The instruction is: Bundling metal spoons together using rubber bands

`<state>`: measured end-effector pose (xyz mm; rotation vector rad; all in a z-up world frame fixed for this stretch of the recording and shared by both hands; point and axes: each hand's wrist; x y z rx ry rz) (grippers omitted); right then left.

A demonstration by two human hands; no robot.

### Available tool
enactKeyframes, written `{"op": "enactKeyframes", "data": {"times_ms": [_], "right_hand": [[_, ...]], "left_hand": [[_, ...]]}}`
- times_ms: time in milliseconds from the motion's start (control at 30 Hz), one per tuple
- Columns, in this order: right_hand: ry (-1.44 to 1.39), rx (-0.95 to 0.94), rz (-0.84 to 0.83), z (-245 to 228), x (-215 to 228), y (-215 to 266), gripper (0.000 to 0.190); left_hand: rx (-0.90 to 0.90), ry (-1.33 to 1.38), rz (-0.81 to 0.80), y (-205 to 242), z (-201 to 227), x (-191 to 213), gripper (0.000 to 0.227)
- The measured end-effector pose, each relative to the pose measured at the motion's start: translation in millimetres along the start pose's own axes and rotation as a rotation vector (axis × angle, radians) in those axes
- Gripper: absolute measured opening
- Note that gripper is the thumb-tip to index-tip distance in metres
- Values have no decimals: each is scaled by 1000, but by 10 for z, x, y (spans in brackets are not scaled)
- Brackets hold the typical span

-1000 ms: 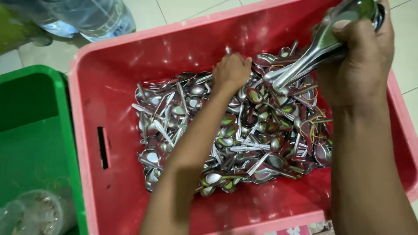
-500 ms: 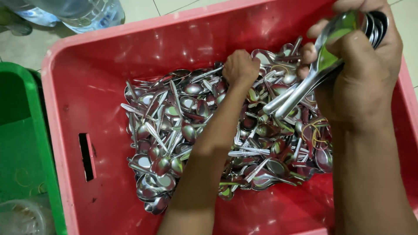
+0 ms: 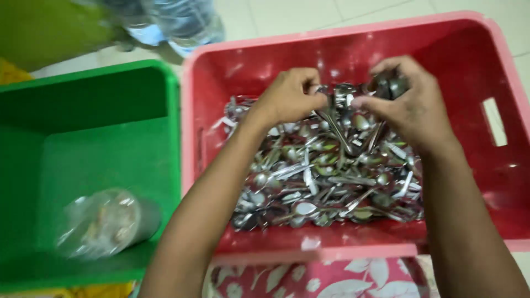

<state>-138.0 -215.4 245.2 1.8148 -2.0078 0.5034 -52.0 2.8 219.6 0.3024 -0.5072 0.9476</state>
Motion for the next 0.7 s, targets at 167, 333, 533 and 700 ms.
{"op": "enactKeyframes", "data": {"times_ms": [167,333,533,700], "right_hand": [[-231,-31,-208,-329,-447,403,47],[-589,44,-194,-307,-771,563,39],[-850,28,-94,-286,-878,711,53],[-842,-167,-288,-323,-825,789,44]], "left_hand": [[-68,227,71,809,293,136,21],[-135,533,306,1262,193,10,28],[51,377,548,1247,-11,-224,33],[-44,589,304,1192,136,-357,23]]}}
Point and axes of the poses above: each hand's wrist, its own y-axis away from the middle knuckle, its own x-axis out of the back of the hand, z = x × y, and after that the axes turned 7 degrees about -x, right-handed
